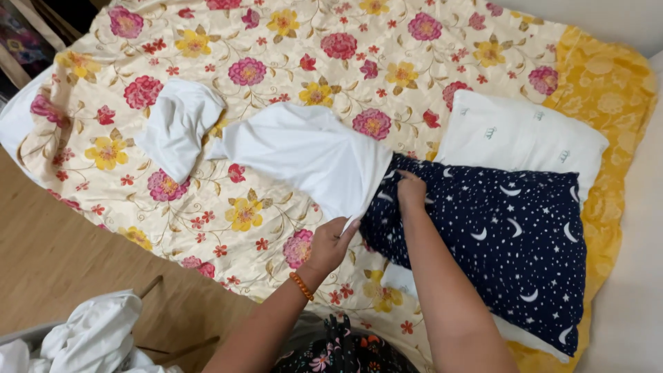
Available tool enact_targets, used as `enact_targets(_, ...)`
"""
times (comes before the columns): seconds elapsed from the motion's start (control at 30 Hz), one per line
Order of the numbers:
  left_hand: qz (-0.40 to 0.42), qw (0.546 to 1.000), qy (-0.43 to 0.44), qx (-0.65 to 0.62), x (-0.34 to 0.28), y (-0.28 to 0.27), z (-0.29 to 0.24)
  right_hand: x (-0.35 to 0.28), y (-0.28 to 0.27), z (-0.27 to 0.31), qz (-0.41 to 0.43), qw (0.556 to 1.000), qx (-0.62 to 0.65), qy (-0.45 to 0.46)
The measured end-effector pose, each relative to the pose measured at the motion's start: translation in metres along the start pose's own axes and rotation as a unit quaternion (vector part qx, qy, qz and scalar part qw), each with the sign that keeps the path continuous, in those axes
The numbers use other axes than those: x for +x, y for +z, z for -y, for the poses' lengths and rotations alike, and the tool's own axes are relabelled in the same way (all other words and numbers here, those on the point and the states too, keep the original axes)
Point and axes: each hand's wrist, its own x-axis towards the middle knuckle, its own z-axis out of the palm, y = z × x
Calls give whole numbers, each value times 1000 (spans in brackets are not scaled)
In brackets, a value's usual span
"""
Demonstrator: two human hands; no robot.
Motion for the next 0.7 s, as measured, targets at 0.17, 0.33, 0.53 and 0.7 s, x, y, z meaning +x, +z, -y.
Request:
enact_targets(0.17, 41, 994, 67, -71, -3, 16, -35, 24, 22, -48, -9, 997, -18, -75)
enact_targets(0.33, 77, 995, 59, 3, 2, 28, 15, -59, 10, 22, 238, 966, 75, 62)
enact_targets(0.53, 151, 979, -113, 73, -21, 43, 47, -99, -45, 10, 289, 950, -108, -52)
enact_targets(0.7, 108, 953, -277, 54, -36, 106, 131, -151, -75, 20, 296, 861, -365, -193)
